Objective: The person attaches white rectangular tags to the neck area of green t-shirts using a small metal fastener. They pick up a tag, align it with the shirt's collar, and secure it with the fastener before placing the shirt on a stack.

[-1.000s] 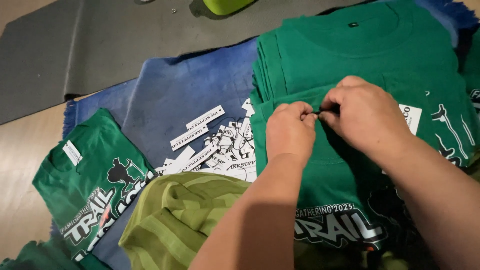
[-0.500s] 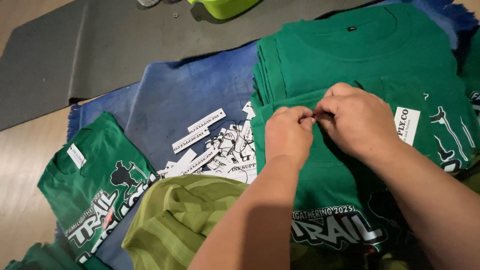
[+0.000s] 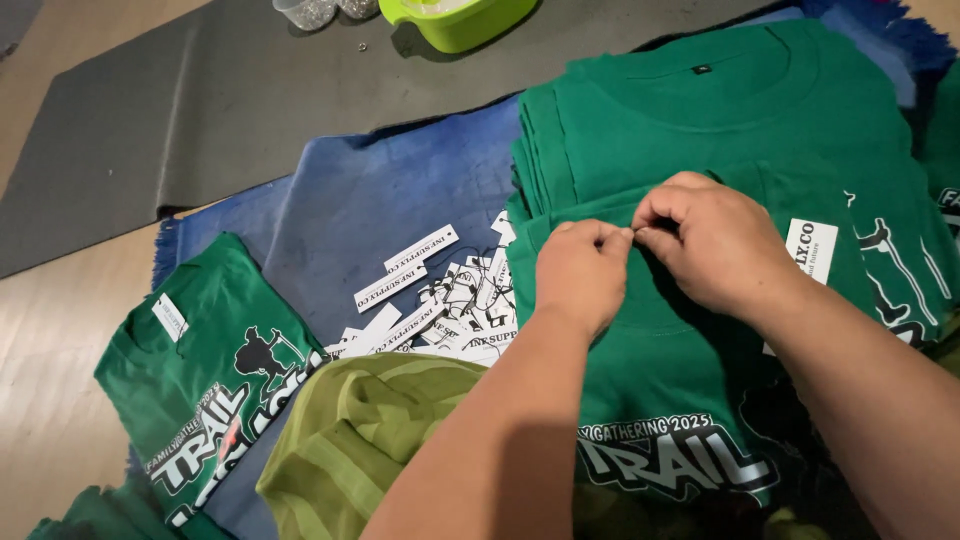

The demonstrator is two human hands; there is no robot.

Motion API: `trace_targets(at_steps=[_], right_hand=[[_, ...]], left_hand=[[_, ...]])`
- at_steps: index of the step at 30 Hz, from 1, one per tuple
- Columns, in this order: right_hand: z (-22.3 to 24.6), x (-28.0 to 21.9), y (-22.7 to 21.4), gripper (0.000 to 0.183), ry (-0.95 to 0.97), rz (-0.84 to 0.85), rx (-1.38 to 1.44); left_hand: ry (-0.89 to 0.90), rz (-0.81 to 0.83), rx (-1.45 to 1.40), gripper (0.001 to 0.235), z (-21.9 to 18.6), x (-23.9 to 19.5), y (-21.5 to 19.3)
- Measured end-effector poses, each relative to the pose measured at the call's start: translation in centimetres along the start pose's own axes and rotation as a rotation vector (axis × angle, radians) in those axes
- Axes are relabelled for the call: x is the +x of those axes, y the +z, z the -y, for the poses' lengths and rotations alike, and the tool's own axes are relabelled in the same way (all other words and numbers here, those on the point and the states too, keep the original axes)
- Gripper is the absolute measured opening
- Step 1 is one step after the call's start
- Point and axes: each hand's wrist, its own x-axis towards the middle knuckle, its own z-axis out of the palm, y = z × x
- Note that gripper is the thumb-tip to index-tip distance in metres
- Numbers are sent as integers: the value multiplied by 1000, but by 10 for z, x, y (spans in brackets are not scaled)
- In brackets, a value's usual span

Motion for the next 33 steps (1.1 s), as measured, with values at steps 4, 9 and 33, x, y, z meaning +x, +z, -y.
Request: trace_targets(at_steps=[4,9,33], right_hand=[[-2,1,0,7,16,24,9],[-4,1,0,10,45,58,27],[0,3,4,18,218,76,1]], left_hand=[[-23,-17,-19,24,-6,3,-1],[-224,92,-105,21,-22,-3,-14],[-293,115,-80,30,-8,8,1]])
